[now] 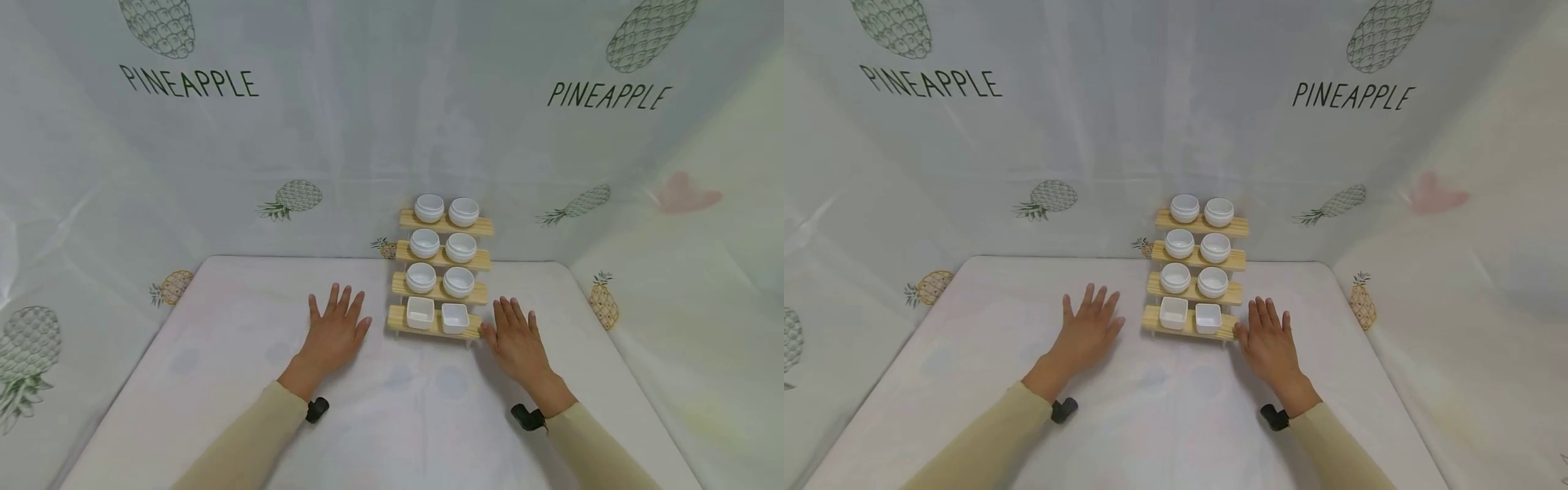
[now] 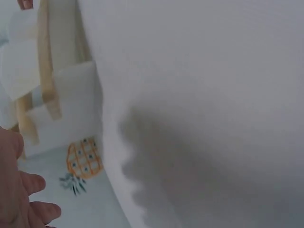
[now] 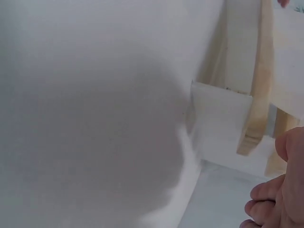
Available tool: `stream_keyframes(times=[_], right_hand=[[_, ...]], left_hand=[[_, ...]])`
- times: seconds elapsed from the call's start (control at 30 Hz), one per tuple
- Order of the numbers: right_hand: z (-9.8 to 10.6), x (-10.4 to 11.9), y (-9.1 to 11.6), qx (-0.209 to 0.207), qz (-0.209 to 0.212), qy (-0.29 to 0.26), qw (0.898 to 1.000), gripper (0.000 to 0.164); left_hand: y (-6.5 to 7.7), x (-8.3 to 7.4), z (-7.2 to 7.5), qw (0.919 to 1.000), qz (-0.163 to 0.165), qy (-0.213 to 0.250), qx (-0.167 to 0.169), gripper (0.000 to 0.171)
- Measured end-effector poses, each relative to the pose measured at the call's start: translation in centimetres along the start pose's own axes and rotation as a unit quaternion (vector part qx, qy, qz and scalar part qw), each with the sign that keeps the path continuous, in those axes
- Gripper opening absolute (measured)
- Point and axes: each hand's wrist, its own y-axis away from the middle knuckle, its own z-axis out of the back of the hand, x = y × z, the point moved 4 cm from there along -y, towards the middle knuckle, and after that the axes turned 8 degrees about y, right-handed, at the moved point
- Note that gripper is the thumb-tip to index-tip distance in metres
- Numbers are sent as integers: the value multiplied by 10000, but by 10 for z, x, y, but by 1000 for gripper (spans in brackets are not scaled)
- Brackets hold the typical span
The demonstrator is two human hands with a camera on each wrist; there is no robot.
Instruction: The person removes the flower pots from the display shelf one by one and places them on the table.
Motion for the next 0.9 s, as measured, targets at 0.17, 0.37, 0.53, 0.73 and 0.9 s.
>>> stream_keyframes(times=[0.17, 0.37, 0.53, 0.73, 0.9], right_hand=[[-9, 7, -6, 159, 114, -166, 9997, 61], [-15, 11, -8, 78, 360, -377, 9986, 55], [-17, 11, -9, -41, 431, -384, 9983, 54], [-18, 17, -9, -71, 521, -437, 9977, 54], [-19, 24, -10, -131, 640, -393, 9971, 53]], left_hand=[[-20, -23, -17, 9991, -236, 101, 327, 64], [-31, -39, -28, 9960, -359, 234, 782, 62], [-33, -39, -31, 9954, -421, 192, 838, 61], [-27, -34, -32, 9955, -467, -81, 823, 61], [-19, -30, -29, 9963, -499, -136, 685, 60]])
